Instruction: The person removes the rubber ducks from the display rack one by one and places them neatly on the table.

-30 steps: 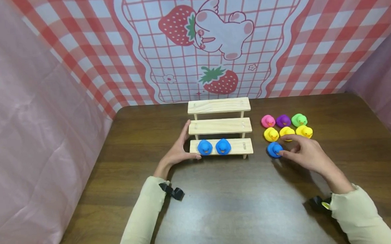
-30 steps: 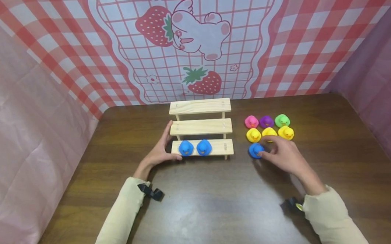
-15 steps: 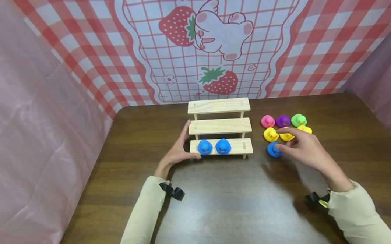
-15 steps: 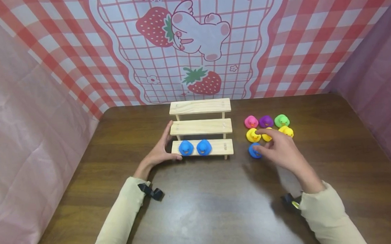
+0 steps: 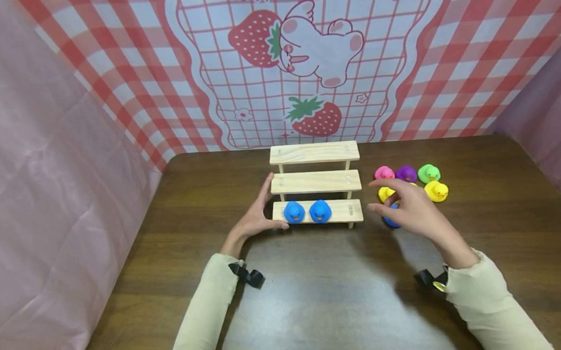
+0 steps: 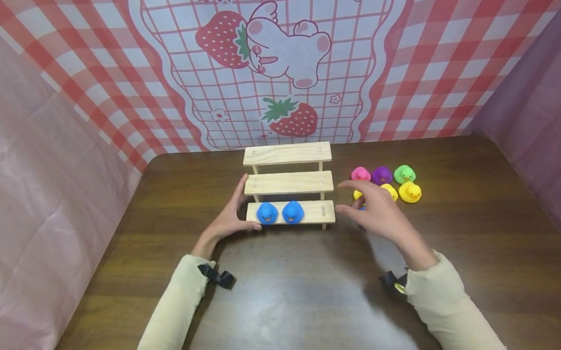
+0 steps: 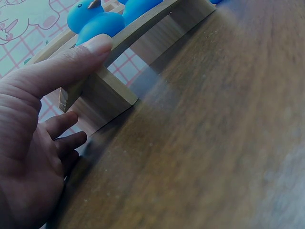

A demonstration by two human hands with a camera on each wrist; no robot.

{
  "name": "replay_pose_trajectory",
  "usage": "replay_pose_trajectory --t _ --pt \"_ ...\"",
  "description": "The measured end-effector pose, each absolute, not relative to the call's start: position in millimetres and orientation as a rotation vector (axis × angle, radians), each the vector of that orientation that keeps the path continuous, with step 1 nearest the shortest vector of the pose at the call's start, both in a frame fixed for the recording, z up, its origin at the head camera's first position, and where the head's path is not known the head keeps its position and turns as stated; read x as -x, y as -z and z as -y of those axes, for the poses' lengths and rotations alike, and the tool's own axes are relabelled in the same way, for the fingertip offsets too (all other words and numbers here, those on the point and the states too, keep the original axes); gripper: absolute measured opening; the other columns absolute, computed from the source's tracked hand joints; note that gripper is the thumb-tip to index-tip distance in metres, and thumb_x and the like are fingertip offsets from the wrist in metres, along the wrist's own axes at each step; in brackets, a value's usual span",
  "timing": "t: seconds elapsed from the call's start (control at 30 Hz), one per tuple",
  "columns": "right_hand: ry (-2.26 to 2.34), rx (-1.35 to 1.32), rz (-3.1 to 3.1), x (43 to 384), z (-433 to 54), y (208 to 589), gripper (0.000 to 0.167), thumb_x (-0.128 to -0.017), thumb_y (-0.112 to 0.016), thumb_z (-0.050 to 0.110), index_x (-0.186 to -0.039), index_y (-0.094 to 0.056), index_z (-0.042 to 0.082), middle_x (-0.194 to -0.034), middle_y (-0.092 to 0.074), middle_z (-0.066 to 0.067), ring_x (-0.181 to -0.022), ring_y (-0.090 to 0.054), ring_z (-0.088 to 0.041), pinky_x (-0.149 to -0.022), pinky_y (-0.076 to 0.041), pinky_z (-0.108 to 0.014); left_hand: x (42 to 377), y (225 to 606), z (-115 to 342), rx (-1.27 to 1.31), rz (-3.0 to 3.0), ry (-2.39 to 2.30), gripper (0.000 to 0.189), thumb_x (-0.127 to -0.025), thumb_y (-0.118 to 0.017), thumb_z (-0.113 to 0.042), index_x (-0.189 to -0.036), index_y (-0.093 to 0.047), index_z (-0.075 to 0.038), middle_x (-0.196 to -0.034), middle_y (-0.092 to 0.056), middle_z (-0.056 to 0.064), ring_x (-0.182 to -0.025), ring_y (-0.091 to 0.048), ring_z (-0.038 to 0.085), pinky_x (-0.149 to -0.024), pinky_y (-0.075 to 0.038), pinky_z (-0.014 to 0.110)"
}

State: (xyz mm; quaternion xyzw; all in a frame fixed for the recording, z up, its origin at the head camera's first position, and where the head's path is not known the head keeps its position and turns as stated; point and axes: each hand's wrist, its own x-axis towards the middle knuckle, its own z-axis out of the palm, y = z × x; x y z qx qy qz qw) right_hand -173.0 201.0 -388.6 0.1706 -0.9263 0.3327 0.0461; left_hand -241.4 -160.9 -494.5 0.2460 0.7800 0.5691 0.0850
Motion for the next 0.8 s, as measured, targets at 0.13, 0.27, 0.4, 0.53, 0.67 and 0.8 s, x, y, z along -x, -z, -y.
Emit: replay_pose_trajectory --t 0.13,0.27,0.4,0.53,0.67,0.8 --pt "-1.035 -0.527 2.858 176 -191 388 0.047 -0.085 -0.079 0.019 -0.126 -0.064 0.004 -0.093 -0.071 -0.012 -0.074 -0.065 -0.018 -0.058 -0.050 -0.022 241 494 160 -0.723 -2.339 -1.681 0.130 -0.071 -0.085 0.004 -0.162 0.005 -0.017 -0.172 0.004 0.007 -0.157 -0.015 0.032 -0.129 -0.014 0.052" --pt "-1.061 -0.531 2.873 178 -182 388 0.048 -0.085 -0.079 0.020 -0.127 -0.063 0.004 -0.090 -0.071 -0.011 -0.072 -0.062 -0.015 -0.056 -0.049 -0.022 238 488 158 -0.697 -2.339 -1.670 0.130 -0.071 -0.084 0.007 -0.162 0.007 -0.014 -0.172 0.006 0.009 -0.157 -0.014 0.034 -0.128 -0.012 0.053" --pt "-1.067 -0.570 2.857 179 -173 388 0.047 -0.085 -0.079 0.020 -0.126 -0.064 0.003 -0.085 -0.070 -0.011 -0.067 -0.059 -0.012 -0.056 -0.047 -0.022 232 475 157 -0.689 -2.320 -1.664 0.127 -0.072 -0.082 0.008 -0.161 0.007 -0.008 -0.171 0.006 0.014 -0.156 -0.013 0.037 -0.128 -0.012 0.055" --pt "-1.090 -0.601 2.852 181 -163 390 0.045 -0.086 -0.078 0.020 -0.125 -0.065 0.003 -0.083 -0.069 -0.012 -0.066 -0.057 -0.012 -0.057 -0.046 -0.023 232 476 157 -0.698 -2.319 -1.670 0.127 -0.072 -0.082 0.009 -0.161 0.007 -0.006 -0.171 0.006 0.015 -0.156 -0.013 0.037 -0.128 -0.012 0.054" --pt "-1.142 -0.624 2.850 183 -153 395 0.044 -0.086 -0.077 0.017 -0.126 -0.065 0.003 -0.104 -0.072 -0.017 -0.070 -0.061 -0.011 -0.059 -0.049 -0.022 238 488 159 -0.710 -2.326 -1.688 0.130 -0.070 -0.083 0.009 -0.162 0.007 -0.012 -0.171 0.006 0.011 -0.156 -0.014 0.035 -0.128 -0.012 0.053" --pt "-1.204 -0.650 2.846 184 -145 401 0.044 -0.086 -0.077 0.016 -0.126 -0.064 0.003 -0.111 -0.071 -0.020 -0.067 -0.065 -0.012 -0.055 -0.050 -0.023 241 493 160 -0.719 -2.328 -1.692 0.131 -0.070 -0.085 0.005 -0.163 0.005 -0.019 -0.172 0.004 0.007 -0.157 -0.016 0.032 -0.129 -0.013 0.052"
